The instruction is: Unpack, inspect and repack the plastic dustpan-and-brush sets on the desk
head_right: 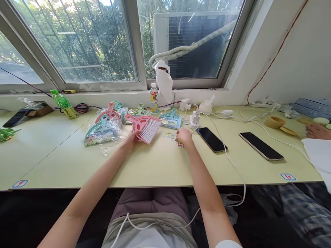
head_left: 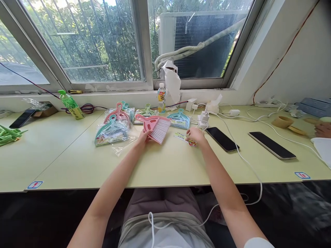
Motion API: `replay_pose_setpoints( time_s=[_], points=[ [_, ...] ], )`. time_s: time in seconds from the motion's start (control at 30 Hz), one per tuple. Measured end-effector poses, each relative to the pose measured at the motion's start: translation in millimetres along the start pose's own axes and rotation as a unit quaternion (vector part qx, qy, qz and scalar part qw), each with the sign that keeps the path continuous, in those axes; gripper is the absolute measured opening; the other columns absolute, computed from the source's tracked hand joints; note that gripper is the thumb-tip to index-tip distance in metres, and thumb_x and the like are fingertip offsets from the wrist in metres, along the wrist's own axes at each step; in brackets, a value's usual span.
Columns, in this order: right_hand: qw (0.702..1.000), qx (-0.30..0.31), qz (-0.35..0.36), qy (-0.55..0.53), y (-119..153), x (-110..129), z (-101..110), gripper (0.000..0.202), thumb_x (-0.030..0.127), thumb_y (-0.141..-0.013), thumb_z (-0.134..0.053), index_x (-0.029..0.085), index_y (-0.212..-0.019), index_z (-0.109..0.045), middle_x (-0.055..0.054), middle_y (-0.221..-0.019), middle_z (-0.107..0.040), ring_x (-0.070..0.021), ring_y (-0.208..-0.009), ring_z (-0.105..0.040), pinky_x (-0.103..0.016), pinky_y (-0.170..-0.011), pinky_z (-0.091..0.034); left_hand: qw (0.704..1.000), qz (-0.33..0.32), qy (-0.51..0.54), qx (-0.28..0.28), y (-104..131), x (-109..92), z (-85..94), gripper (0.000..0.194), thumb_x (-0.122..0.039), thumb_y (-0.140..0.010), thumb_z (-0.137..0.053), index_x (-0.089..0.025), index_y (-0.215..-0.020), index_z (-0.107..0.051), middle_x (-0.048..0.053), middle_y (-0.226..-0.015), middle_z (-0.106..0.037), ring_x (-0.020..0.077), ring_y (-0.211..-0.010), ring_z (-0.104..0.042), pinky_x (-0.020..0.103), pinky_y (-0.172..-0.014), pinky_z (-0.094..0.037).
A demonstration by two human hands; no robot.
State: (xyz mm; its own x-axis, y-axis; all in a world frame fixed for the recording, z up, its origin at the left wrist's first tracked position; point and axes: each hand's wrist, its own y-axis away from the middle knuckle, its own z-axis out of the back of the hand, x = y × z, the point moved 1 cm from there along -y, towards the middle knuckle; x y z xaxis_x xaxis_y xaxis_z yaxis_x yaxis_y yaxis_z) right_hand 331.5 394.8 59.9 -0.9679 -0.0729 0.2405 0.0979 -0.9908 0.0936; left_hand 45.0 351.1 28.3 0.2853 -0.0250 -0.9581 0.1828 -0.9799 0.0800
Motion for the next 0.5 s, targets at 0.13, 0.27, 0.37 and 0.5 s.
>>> replay_pose_setpoints(
  time_s=[0.13, 0.27, 0.37, 0.5],
  points=[
    [1.0, 0.009, 0.0, 0.005, -0.6, 0.4, -0.5, 0.025, 0.024, -0.07, -0.081, 0.02, -0.094, -0.075, -0.01, -0.106, -0.073, -0.0256, -0.103, -0.065, -0.032, -0.078, -0.046, 1.0, -0.004, 0.0, -0.002, -2.3, 1.7, 1.8, 0.043, -0.024, -0.064, -0.077, -0.018, -0.103, -0.059, 0.005, -0.091, -0.07, 0.015, -0.075, -0.067, 0.026, -0.066, -0.056],
    [1.0, 0.012, -0.003, -0.001, 1.0, 0.5, 1.5, 0.021, 0.023, -0.069, -0.082, 0.021, -0.088, -0.075, -0.009, -0.102, -0.074, -0.0259, -0.101, -0.066, -0.032, -0.076, -0.047, 1.0, -0.001, 0.008, 0.004, -3.8, 3.0, 3.6, 0.045, -0.024, -0.064, -0.076, -0.019, -0.105, -0.059, 0.004, -0.094, -0.069, 0.0141, -0.076, -0.066, 0.025, -0.064, -0.056],
    [1.0, 0.013, 0.014, -0.025, 1.1, 1.5, 1.0, 0.019, 0.022, -0.065, -0.083, 0.02, -0.081, -0.073, -0.008, -0.098, -0.074, -0.0251, -0.099, -0.066, -0.031, -0.076, -0.047, 1.0, -0.003, 0.003, 0.008, -3.9, 3.5, 4.5, 0.048, -0.026, -0.065, -0.077, -0.021, -0.109, -0.058, 0.004, -0.098, -0.069, 0.0145, -0.078, -0.066, 0.025, -0.065, -0.056],
    [0.979, 0.056, 0.074, -0.184, 1.1, 6.4, -0.9, 0.027, 0.015, -0.063, -0.082, 0.017, -0.088, -0.073, -0.006, -0.088, -0.074, -0.0197, -0.083, -0.067, -0.026, -0.069, -0.048, 1.0, -0.014, 0.0, 0.014, -2.8, 2.3, 4.5, 0.056, -0.026, -0.062, -0.08, -0.023, -0.114, -0.058, 0.005, -0.106, -0.069, 0.0167, -0.085, -0.067, 0.028, -0.071, -0.057]
  ],
)
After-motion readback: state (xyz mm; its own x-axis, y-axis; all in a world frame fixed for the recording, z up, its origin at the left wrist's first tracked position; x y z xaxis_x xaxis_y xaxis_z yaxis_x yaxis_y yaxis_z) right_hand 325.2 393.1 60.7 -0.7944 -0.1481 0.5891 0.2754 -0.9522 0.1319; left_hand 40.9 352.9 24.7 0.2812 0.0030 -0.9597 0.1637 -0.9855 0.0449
